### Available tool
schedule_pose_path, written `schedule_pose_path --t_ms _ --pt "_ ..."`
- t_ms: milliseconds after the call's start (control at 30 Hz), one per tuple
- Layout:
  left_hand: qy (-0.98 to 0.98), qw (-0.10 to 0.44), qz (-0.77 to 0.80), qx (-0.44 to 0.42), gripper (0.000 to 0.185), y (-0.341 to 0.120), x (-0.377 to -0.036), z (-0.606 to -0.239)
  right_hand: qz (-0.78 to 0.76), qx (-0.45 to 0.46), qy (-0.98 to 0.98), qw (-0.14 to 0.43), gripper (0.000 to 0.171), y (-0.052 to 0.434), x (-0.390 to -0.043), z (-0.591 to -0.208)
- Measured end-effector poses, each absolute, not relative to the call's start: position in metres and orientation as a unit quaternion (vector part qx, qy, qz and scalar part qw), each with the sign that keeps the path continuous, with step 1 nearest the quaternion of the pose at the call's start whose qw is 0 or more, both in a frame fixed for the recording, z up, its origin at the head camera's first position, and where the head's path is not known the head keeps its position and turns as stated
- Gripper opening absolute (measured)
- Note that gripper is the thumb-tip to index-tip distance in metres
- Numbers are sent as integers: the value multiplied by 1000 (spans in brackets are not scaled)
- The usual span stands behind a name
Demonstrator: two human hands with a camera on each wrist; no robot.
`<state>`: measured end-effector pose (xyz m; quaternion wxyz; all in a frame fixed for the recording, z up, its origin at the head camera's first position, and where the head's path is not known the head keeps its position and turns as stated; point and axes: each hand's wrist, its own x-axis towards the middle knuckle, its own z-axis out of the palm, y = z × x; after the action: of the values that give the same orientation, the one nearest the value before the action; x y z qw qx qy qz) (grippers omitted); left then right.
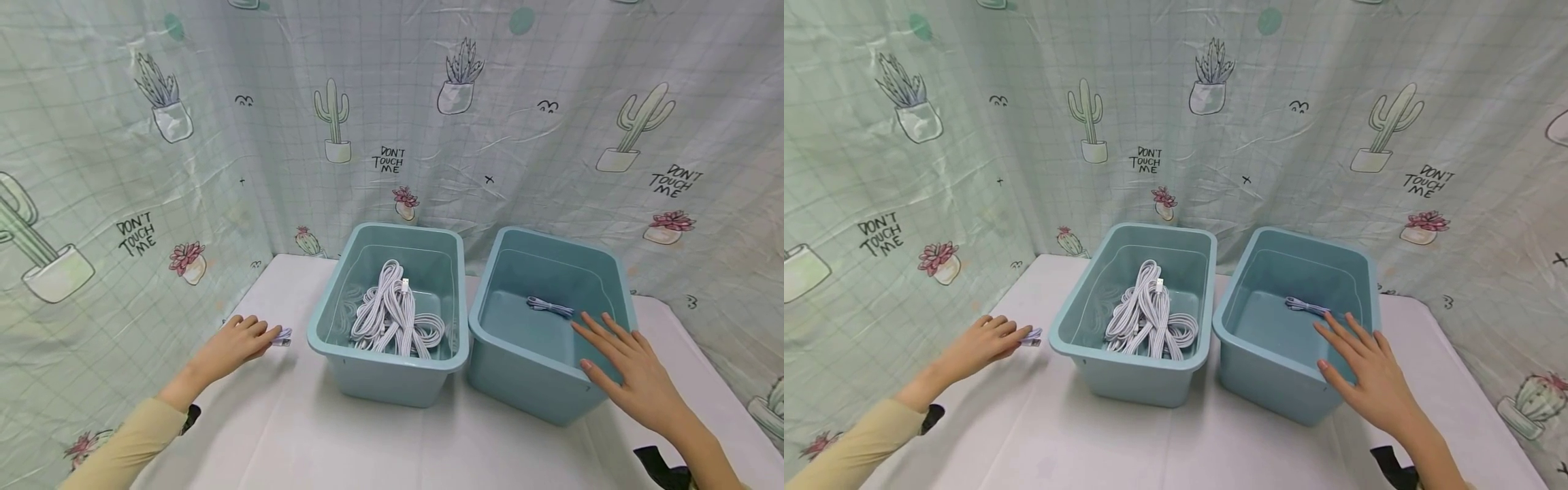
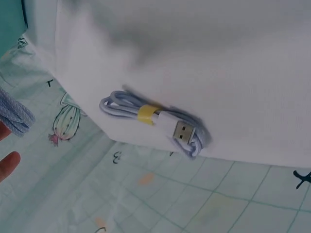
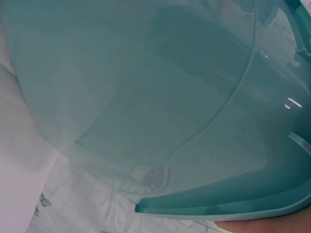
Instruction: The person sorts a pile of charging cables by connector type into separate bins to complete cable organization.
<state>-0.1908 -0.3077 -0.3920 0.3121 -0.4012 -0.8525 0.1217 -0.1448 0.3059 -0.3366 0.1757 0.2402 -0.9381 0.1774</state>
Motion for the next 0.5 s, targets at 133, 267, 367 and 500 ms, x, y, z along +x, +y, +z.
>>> schedule_pose_path --t_ms 133,267,367,500 --pt "-845 326 125 -404 52 -308 -193 -379 177 240 -938 177 57 306 -145 -337" --pt "-844 327 130 -405 53 -307 -196 -365 180 239 -938 177 56 307 -145 -337" --pt "-842 327 143 -404 55 -305 -197 -355 182 241 -937 177 56 307 -145 -337" --pt "-835 332 169 -406 51 -301 -201 -339 183 245 -935 180 57 307 -145 -337"
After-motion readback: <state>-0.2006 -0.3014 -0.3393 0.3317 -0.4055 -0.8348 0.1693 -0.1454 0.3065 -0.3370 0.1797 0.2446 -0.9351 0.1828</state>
